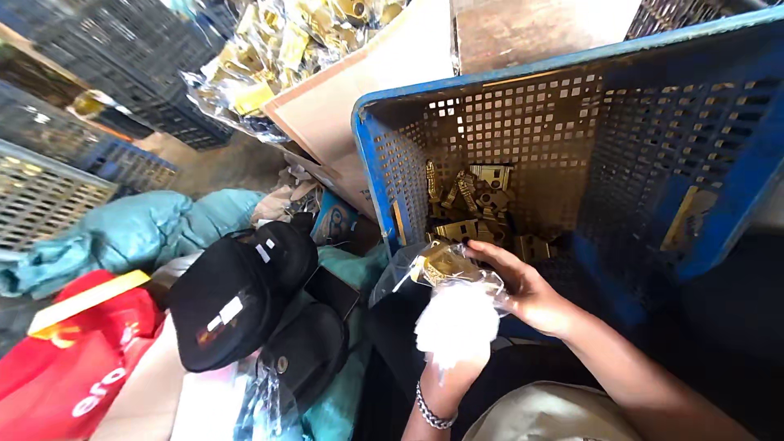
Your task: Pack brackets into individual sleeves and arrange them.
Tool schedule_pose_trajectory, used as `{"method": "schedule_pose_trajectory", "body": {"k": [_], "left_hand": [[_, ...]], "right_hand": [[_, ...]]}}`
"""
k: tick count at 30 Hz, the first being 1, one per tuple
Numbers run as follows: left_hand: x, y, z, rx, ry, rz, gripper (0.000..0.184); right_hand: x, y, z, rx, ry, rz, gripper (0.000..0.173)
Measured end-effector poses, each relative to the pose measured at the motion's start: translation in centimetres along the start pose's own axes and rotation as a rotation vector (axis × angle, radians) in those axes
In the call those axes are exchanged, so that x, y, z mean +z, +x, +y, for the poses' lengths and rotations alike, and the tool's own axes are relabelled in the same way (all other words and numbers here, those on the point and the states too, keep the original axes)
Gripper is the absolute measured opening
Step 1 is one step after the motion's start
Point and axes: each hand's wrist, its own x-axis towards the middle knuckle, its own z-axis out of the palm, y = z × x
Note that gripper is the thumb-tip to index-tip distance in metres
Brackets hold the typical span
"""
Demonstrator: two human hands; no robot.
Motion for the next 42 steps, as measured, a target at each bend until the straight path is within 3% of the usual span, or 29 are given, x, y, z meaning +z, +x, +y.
{"method": "schedule_pose_trajectory", "body": {"k": [2,5,6,10,14,17,20,22,24,28,31,34,36,38,41,42], "left_hand": [[0.2,0.5,-1.0,-0.042,-0.141,0.09,0.025],[0.0,1.5,-1.7,-0.182,-0.252,0.213,0.051],[-0.1,1.6,-2.0,-0.256,-0.283,0.242,0.059],[0.0,1.5,-2.4,-0.467,-0.327,0.313,0.062],[-0.3,0.5,-1.8,-0.322,-0.194,0.144,0.049],[0.1,0.4,-2.2,-0.239,-0.125,0.16,0.036],[0.1,0.1,-3.2,-0.235,-0.049,0.264,0.04],[0.2,-0.2,-2.8,-0.278,-0.1,0.273,0.036],[0.7,0.0,-1.5,-0.445,-0.296,0.242,0.034],[1.5,0.0,-1.6,-0.673,-0.449,0.251,0.04],[1.5,0.2,-1.8,-0.654,-0.424,0.261,0.043],[1.2,0.4,-2.5,-0.462,-0.323,0.276,0.046],[0.6,0.6,-2.4,-0.396,-0.294,0.281,0.044],[-0.1,0.7,-2.0,-0.406,-0.278,0.269,0.043],[-1.5,0.7,-1.6,-0.458,-0.319,0.217,0.044],[-1.9,0.8,-1.4,-0.458,-0.334,0.19,0.044]], "right_hand": [[1.0,-0.2,-0.3,-0.021,0.046,0.052,0.047],[2.4,-0.4,-0.1,-0.148,0.038,0.078,0.008],[2.6,-0.3,0.1,-0.195,0.008,0.071,0.006],[2.6,0.3,1.1,-0.214,-0.071,0.151,0.021],[0.4,1.6,1.1,0.021,-0.48,0.193,0.046],[0.2,1.5,1.9,-0.301,-0.826,0.206,0.016],[2.0,-0.1,-0.1,-0.542,-0.926,0.123,0.012],[2.5,-0.4,-0.6,-0.548,-0.87,0.103,0.012],[2.1,0.1,0.7,-0.538,-0.83,0.192,0.013],[1.4,0.8,2.2,-0.678,-0.926,0.287,0.007],[0.4,1.4,2.3,-0.739,-0.982,0.34,0.006],[1.4,0.4,0.9,-0.763,-1.027,0.303,0.007],[2.5,-1.2,0.1,-0.741,-1.031,0.208,0.007],[2.2,-2.0,0.1,-0.608,-0.858,0.077,0.007],[-1.0,-2.0,-0.2,-0.022,-0.152,-0.133,0.011],[-2.3,-1.6,-0.3,0.184,0.037,-0.157,0.02]]}}
